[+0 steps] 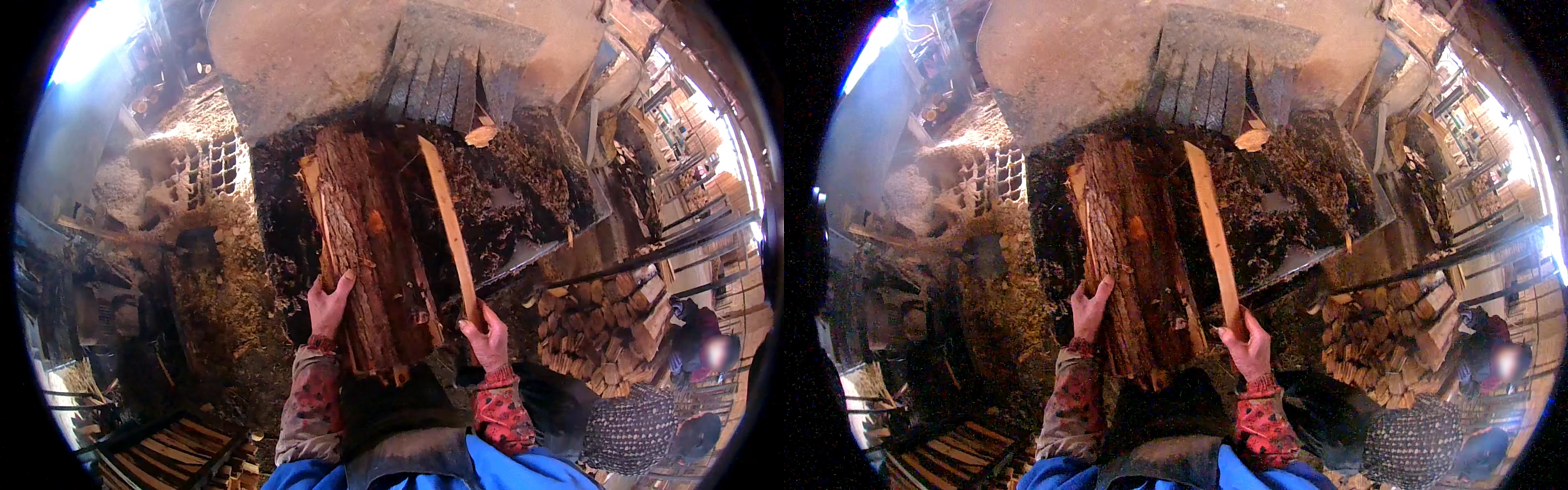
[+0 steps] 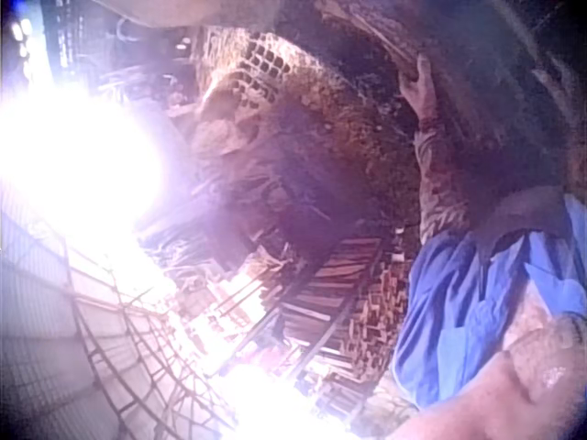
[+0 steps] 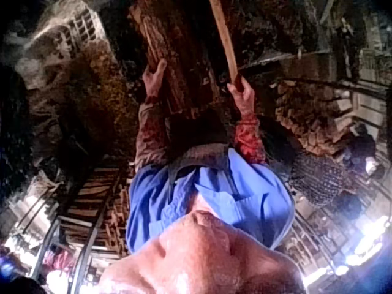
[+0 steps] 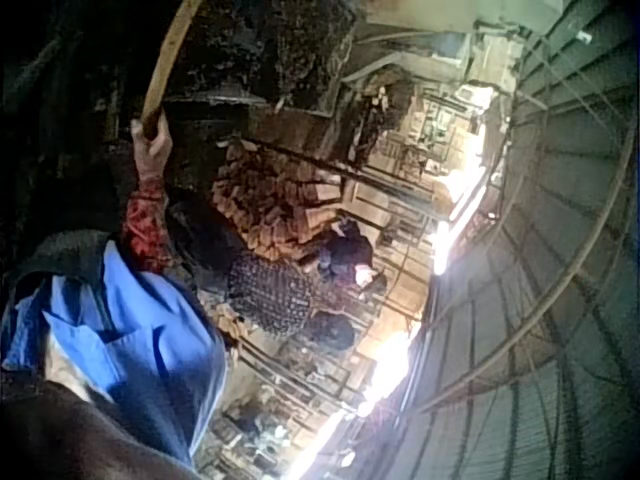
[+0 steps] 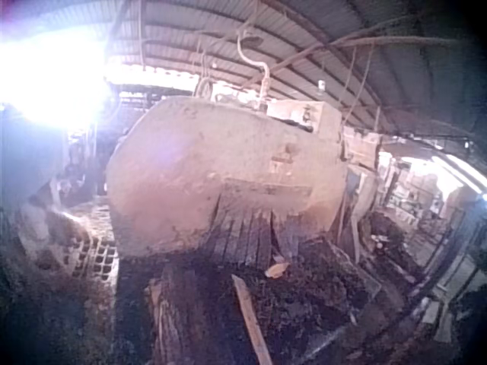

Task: The person repeatedly picks up split logs from a wood splitter, carries them to a nearby metal rack, and stacks them in neat piles. The person handles the logs by hand and places them one at a time onto the rack.

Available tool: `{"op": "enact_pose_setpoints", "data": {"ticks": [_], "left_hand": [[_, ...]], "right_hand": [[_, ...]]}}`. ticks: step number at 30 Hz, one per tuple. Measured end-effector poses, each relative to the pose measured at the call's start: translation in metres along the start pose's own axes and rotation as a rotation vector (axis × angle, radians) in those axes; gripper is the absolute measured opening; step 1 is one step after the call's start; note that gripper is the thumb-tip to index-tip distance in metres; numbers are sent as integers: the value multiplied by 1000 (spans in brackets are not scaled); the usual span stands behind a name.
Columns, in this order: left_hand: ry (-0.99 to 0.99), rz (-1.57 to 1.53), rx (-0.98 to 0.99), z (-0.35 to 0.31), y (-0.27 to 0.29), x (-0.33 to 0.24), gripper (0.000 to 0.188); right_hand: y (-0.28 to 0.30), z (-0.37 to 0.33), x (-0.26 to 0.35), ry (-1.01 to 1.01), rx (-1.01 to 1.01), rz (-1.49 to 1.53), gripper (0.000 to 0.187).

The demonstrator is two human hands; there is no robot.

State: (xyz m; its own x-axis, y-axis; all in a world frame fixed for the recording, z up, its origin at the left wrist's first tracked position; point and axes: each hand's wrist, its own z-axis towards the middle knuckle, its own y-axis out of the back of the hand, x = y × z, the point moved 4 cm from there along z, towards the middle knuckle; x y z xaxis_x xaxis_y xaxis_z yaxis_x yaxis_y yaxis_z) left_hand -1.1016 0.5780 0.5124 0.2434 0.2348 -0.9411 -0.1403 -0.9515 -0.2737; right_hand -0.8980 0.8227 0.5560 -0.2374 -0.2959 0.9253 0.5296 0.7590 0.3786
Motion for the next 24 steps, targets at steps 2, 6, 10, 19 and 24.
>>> {"op": "enact_pose_setpoints", "data": {"ticks": [2,6,10,19,24], "left_hand": [[-14,17,16,2,7,9,50],[-6,86,-9,-2,2,-2,48],[6,39,-5,-1,3,2,41],[-10,68,52,-1,2,3,71],[-25,91,-8,-1,4,1,42]], "right_hand": [[-11,2,13,37,40,-8,59],[-31,4,24,117,32,-77,55],[-54,26,0,253,82,-384,38],[-54,30,-5,296,33,-445,36],[-61,17,54,391,119,-296,43]]}}
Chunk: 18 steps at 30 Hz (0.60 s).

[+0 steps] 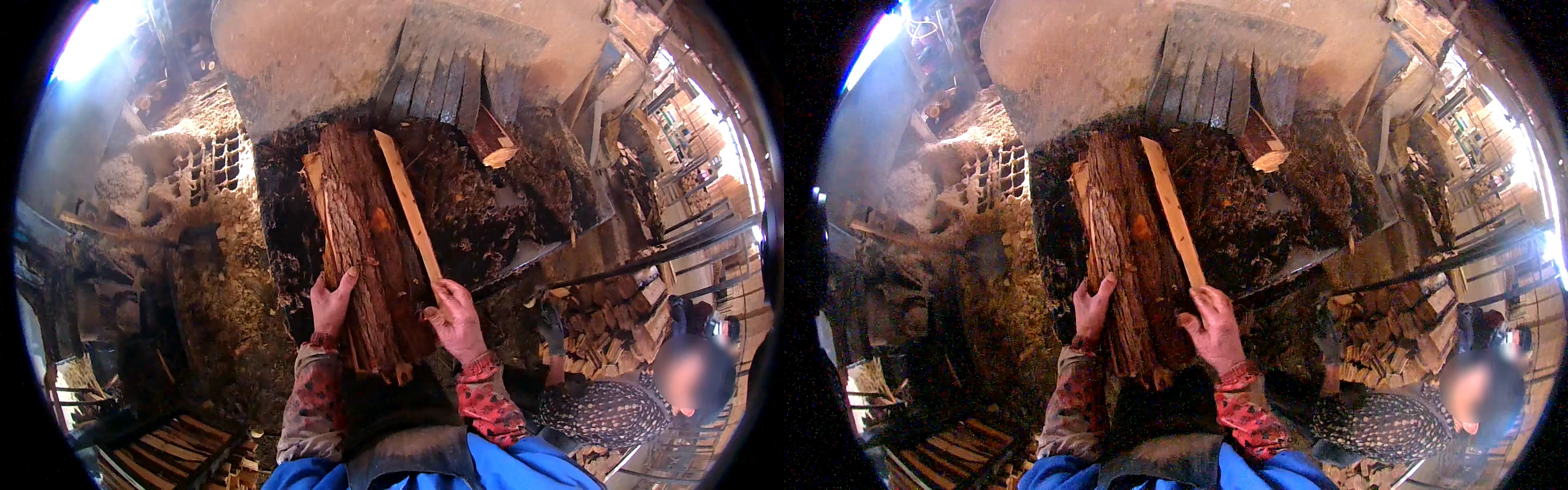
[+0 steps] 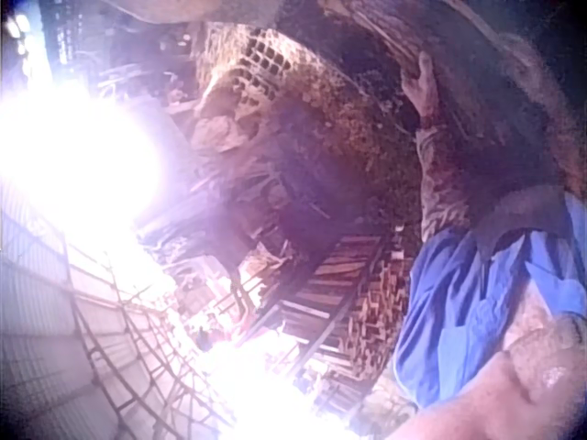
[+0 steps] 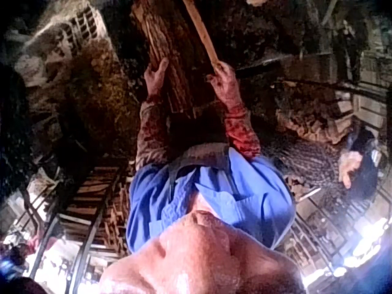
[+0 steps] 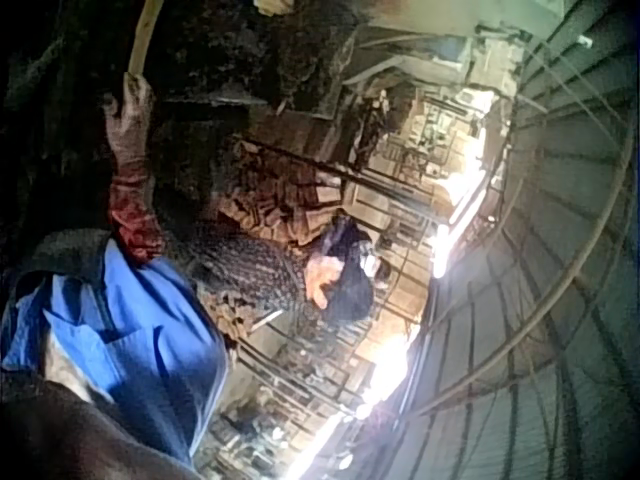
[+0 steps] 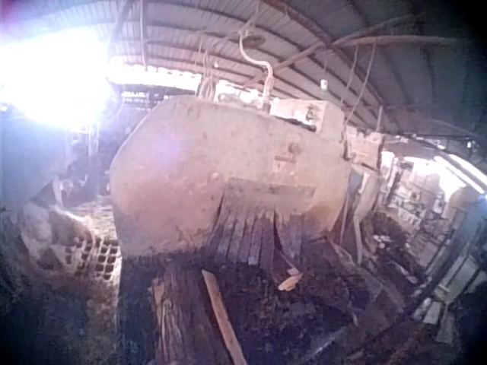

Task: The person repeatedly picks up split logs from a wood splitter, carries them to a nearby metal rack, and stacks them in neat piles. The person handles the logs by hand and places them one at a time onto the rack.

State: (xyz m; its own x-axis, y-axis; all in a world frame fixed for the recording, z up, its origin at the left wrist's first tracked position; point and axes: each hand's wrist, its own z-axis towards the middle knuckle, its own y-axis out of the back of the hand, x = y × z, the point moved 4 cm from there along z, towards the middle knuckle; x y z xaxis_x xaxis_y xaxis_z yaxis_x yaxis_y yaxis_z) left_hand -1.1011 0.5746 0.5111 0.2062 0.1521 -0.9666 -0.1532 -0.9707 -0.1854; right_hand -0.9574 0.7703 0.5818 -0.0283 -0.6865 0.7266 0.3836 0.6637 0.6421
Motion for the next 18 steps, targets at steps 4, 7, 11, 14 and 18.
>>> {"op": "enact_pose_setpoints", "data": {"ticks": [4,7,11,14,18], "left_hand": [[26,-110,-36,-6,-7,-9,41],[-10,-110,-21,-1,-6,-2,40],[-14,-21,-13,0,-1,0,42],[-6,6,-33,2,1,6,43],[14,27,-38,-6,-6,-13,45]], "right_hand": [[-18,-1,19,62,65,-106,46],[-20,0,18,38,27,-135,48],[-25,0,13,69,28,-126,50],[-26,0,14,73,23,-132,50],[-23,0,14,78,11,-147,49]]}}
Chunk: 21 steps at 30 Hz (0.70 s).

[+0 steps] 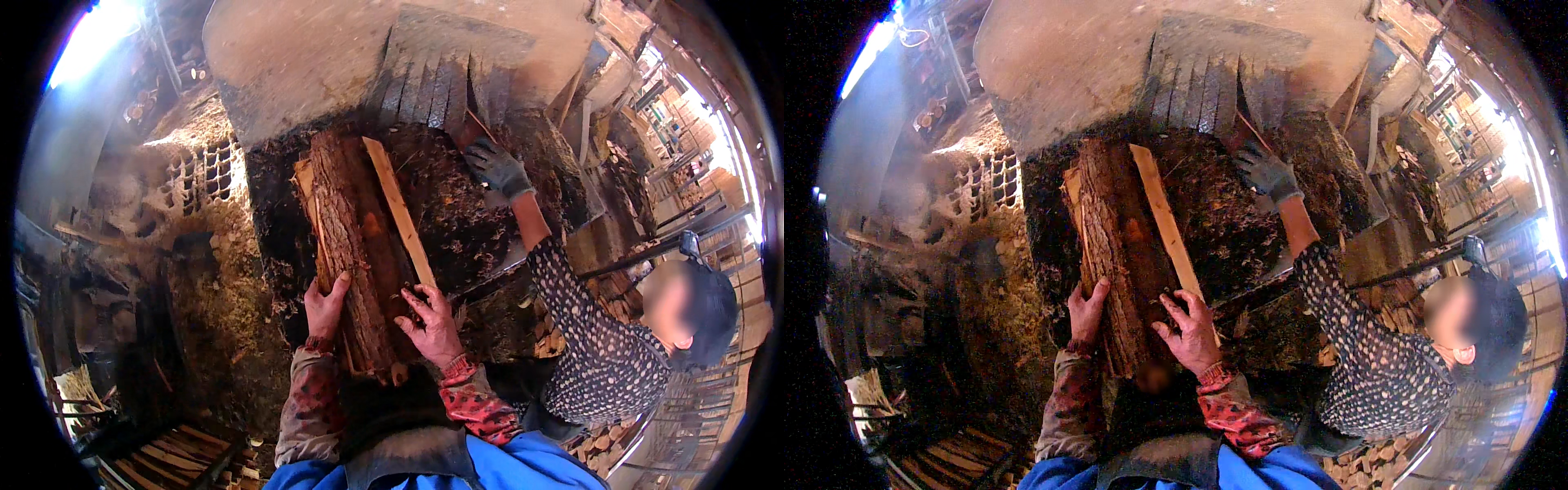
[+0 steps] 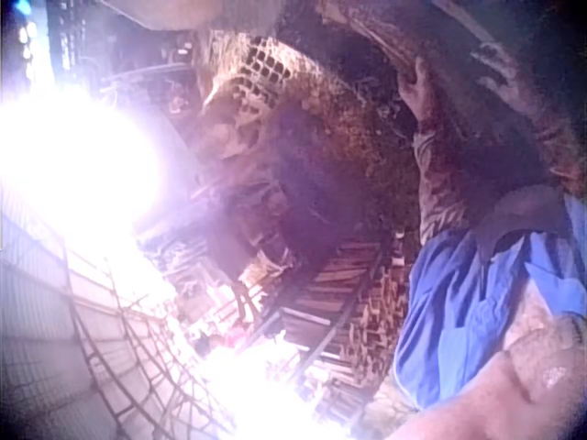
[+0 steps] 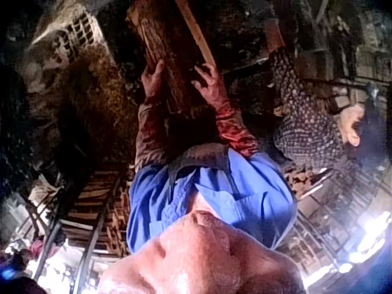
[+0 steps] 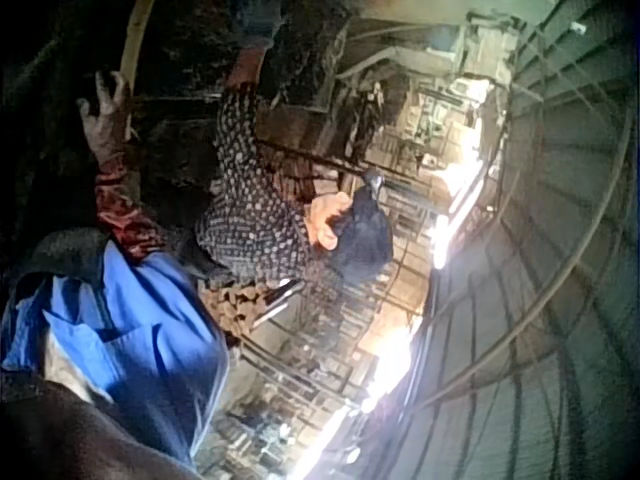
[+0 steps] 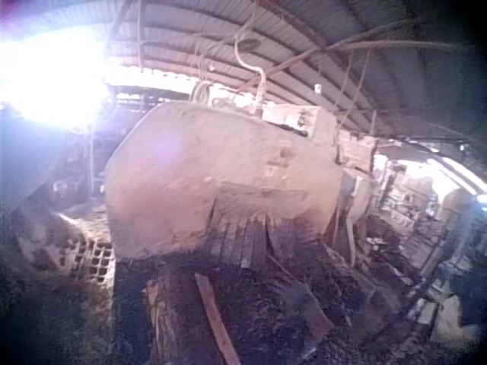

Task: The person repeatedly picks up split logs from a wood splitter, carries them to a nearby metal rack, and stacks them in neat piles. The person handles the logs by hand and places them one at a time onto the rack.

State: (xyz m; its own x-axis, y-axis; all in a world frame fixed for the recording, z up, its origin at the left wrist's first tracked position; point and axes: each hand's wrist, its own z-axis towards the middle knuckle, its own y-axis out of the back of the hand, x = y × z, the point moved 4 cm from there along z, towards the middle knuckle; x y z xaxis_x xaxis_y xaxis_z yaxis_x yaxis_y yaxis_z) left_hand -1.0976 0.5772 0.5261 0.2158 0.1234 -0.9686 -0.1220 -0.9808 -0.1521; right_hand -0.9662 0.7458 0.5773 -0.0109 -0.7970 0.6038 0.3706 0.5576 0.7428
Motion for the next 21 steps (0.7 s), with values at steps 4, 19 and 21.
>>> {"op": "enact_pose_setpoints", "data": {"ticks": [4,19,21], "left_hand": [[-3,16,-14,-1,1,-4,48],[10,-147,29,8,3,21,44],[29,-86,-11,0,0,5,44]], "right_hand": [[0,1,1,-1,18,25,49],[19,9,10,23,-9,16,44],[25,11,0,-15,-55,33,41]]}}
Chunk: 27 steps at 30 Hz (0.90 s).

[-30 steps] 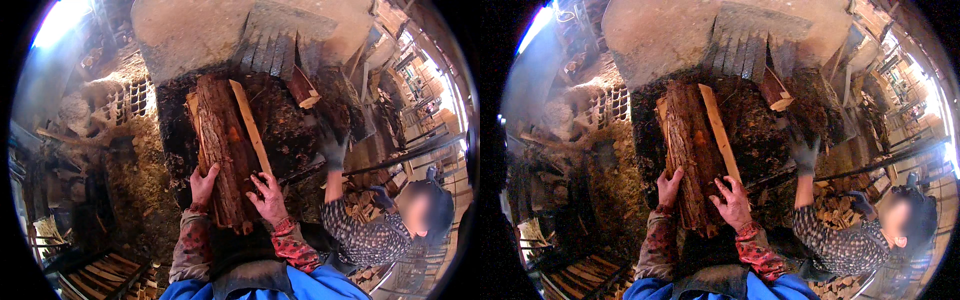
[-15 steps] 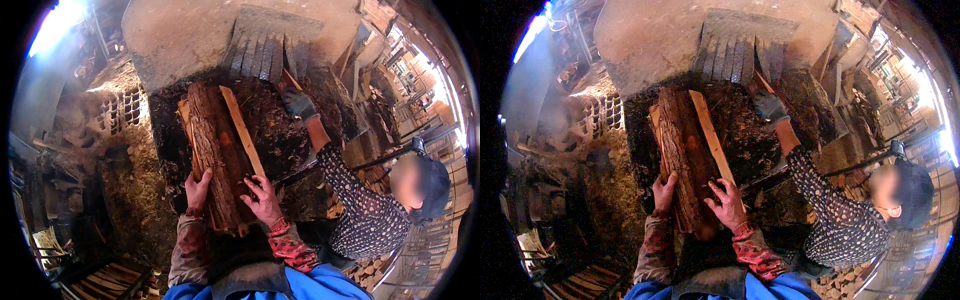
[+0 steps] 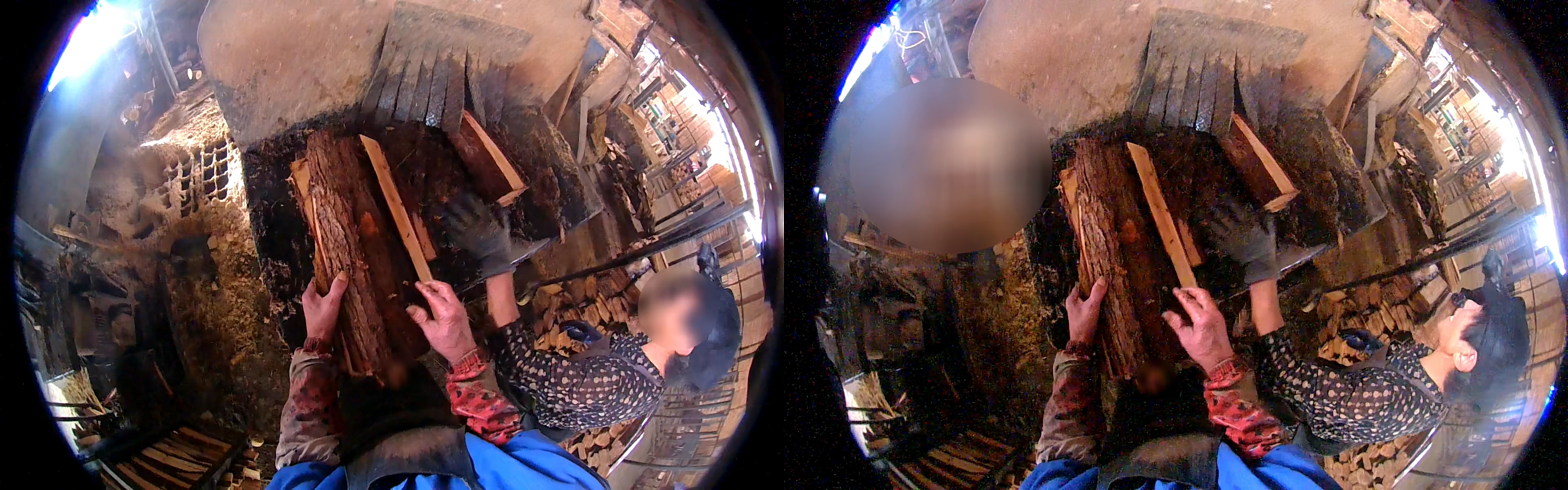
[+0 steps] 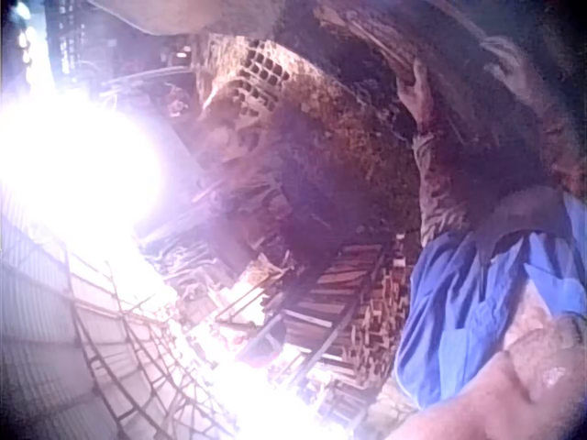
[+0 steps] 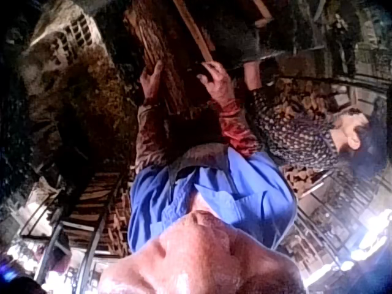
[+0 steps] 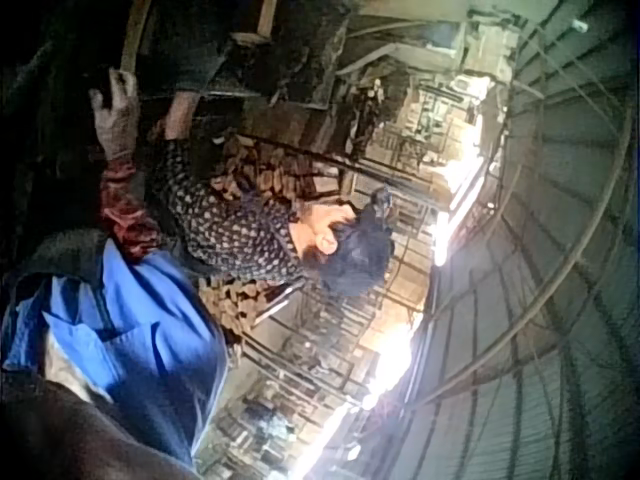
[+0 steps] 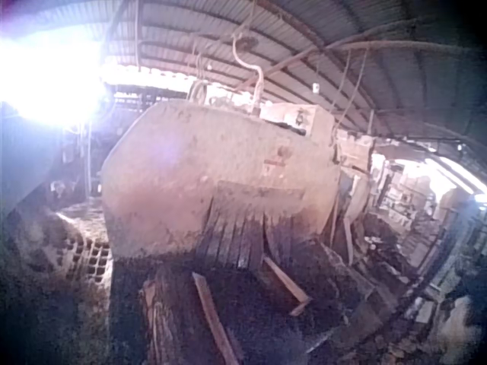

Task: The person repeatedly picks up split logs from a wood splitter, carries them to a nearby metal rack, and stacks them in neat piles. The person handles the logs by hand and places them one at a time onto the rack.

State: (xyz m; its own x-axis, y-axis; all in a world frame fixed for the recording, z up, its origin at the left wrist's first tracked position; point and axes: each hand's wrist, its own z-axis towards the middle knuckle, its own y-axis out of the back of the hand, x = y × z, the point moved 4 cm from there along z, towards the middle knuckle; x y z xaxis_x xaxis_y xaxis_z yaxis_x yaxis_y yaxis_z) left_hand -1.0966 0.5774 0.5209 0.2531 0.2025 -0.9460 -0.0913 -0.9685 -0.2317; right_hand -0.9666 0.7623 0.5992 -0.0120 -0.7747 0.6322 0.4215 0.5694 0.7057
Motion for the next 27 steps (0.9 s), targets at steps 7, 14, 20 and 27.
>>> {"op": "enact_pose_setpoints", "data": {"ticks": [7,14,20,27], "left_hand": [[-51,70,5,0,1,-3,43],[-49,11,38,13,11,25,41],[-29,-55,41,12,5,24,39],[-28,-7,17,5,6,8,41]], "right_hand": [[9,27,-86,-239,-29,-156,29],[-33,77,-136,-320,135,-398,44],[-41,89,-157,-307,77,-294,39],[-2,80,-109,-202,-152,-181,25]]}}
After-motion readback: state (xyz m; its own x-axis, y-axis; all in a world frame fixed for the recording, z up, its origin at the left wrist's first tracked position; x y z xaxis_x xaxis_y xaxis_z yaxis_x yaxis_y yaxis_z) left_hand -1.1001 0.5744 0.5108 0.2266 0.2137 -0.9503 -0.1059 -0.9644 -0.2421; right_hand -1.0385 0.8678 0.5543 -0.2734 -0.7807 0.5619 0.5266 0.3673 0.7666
